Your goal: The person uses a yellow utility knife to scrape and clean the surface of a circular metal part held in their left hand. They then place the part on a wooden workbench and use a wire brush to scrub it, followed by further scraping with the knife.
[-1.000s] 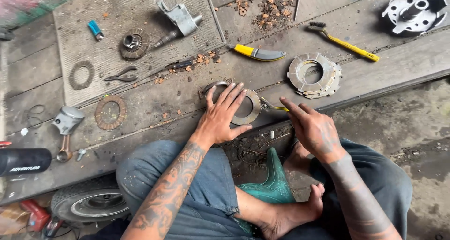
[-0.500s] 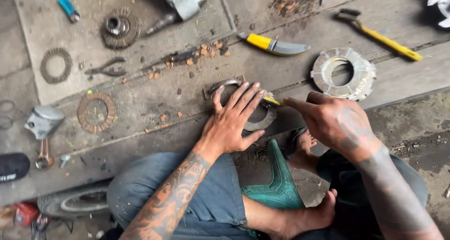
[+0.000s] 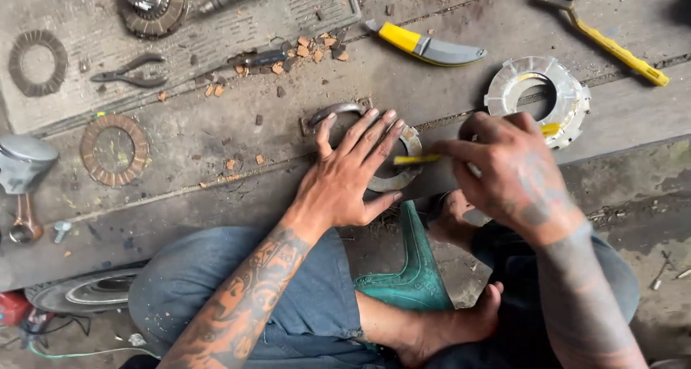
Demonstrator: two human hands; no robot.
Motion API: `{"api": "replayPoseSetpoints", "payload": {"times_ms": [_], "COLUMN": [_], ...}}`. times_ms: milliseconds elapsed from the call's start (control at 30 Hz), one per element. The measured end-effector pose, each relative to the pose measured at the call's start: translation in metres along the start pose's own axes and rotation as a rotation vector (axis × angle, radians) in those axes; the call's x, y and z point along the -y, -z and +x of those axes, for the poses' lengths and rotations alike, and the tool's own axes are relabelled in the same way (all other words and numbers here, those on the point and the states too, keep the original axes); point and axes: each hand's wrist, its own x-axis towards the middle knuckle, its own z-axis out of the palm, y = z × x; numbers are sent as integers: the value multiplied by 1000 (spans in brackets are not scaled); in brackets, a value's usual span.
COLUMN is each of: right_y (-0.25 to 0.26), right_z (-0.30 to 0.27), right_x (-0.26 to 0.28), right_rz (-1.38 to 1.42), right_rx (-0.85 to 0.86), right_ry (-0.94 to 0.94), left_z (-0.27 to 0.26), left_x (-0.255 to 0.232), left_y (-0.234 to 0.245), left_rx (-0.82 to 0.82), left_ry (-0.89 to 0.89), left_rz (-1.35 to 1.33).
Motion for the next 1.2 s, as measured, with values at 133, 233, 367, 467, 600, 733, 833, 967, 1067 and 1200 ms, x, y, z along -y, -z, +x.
{"api": "replayPoseSetpoints", "payload": {"times_ms": [133, 233, 367, 467, 600, 733, 833, 967, 1067, 1200], "right_y": [-17, -14, -21, -16, -21, -27, -22, -22, -37, -43], "right_z": [3, 3, 1, -11, -11, -21, -16, -19, -15, -17], "right_x": [8, -6, 3, -13, 10, -15, -8, 2, 12, -9], "right_rz": [171, -17, 47, -96, 61, -170, -157, -194, -167, -132], "right_rx": [-35, -201, -130, -161, -88, -195, -167, -149, -231, -318], "right_ry": [47, -56, -29, -98, 24, -149, -65, -64, -36, -128], "left_z": [-2, -2, -3, -3, -4, -4, 3, -2, 2, 1], "left_x": [1, 2, 2, 2, 1, -1, 2, -1, 1, 1], "left_y": [-2, -4, -3, -3, -2, 0, 4, 5, -1, -5], "left_rx": [-22, -62, -69, -57, -50, -27, -31, -19, -20, -34], "left_ry": [5, 12, 3, -2, 0, 1, -24, -44, -34, -17], "left_rz": [-27, -26, -24, -55, -41, -63, -42, -51, -112, -179]}}
